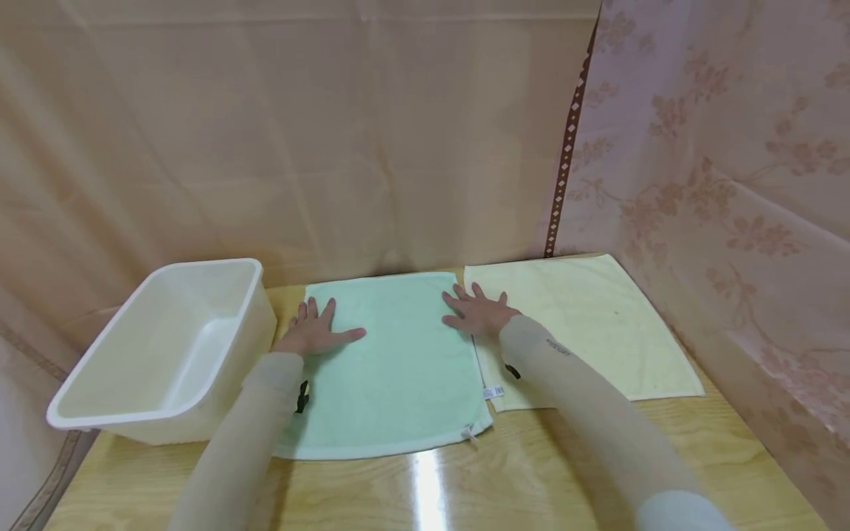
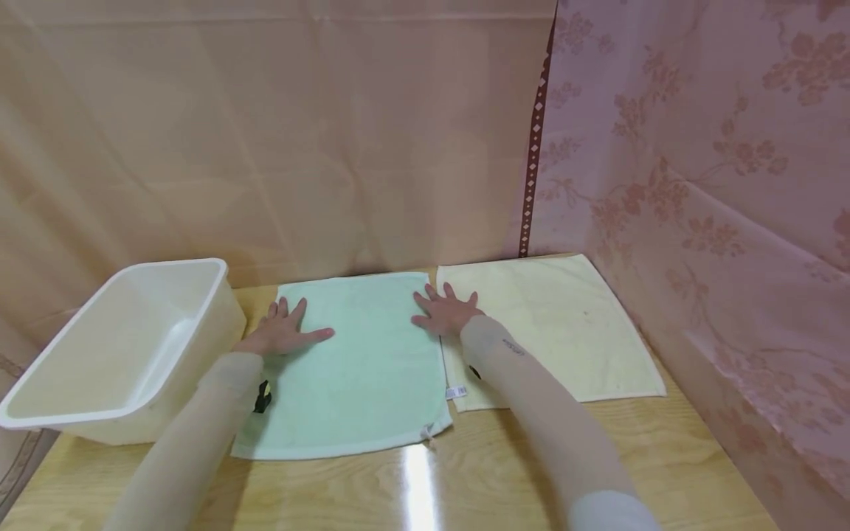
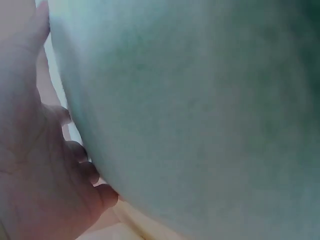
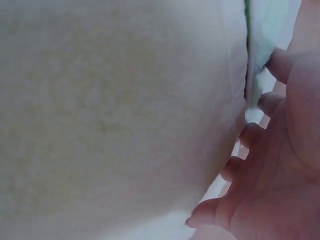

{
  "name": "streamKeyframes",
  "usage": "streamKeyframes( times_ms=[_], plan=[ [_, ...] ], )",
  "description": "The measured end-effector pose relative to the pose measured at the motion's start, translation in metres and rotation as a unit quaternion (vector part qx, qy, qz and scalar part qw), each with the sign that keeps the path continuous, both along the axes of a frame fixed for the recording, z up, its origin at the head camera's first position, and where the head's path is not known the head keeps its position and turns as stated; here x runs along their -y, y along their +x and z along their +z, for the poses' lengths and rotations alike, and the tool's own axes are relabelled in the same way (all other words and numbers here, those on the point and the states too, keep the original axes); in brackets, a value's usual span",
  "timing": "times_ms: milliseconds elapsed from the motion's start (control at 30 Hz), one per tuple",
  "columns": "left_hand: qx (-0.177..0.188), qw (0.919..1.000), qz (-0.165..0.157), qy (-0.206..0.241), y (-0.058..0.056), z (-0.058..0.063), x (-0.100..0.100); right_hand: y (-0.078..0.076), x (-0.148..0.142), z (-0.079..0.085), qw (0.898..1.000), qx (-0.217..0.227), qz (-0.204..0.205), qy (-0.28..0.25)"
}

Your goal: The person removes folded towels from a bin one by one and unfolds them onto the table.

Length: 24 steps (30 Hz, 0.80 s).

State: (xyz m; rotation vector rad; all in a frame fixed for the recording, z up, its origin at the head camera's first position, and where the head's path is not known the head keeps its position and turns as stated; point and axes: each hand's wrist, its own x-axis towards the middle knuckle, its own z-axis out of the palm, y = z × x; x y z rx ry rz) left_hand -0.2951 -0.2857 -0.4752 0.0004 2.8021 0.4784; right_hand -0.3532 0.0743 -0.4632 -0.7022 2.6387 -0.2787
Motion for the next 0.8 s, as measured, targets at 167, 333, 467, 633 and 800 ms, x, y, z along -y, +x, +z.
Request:
streamKeyframes(
  times_ms=[167,333,467,633,800],
  plan=[
    [0.013,0.9998,0.006,-0.012,-0.003,0.0,0.005,-0.002,0.003,0.001,1.0,0.008,-0.005,0.014],
    [0.014,0.9996,0.022,-0.007,-0.009,-0.002,0.009,-0.004,0.012,0.0,0.999,-0.009,-0.023,0.023],
    [0.022,0.9994,0.027,-0.003,-0.013,-0.006,0.01,-0.005,0.019,-0.003,0.999,-0.016,-0.035,0.027],
    [0.024,0.9994,0.025,-0.005,-0.017,-0.013,0.013,-0.005,0.024,-0.002,0.998,-0.002,-0.044,0.033],
    [0.02,0.9995,0.024,-0.008,-0.022,-0.017,0.015,-0.007,0.025,-0.001,0.998,0.005,-0.047,0.028]
  ],
)
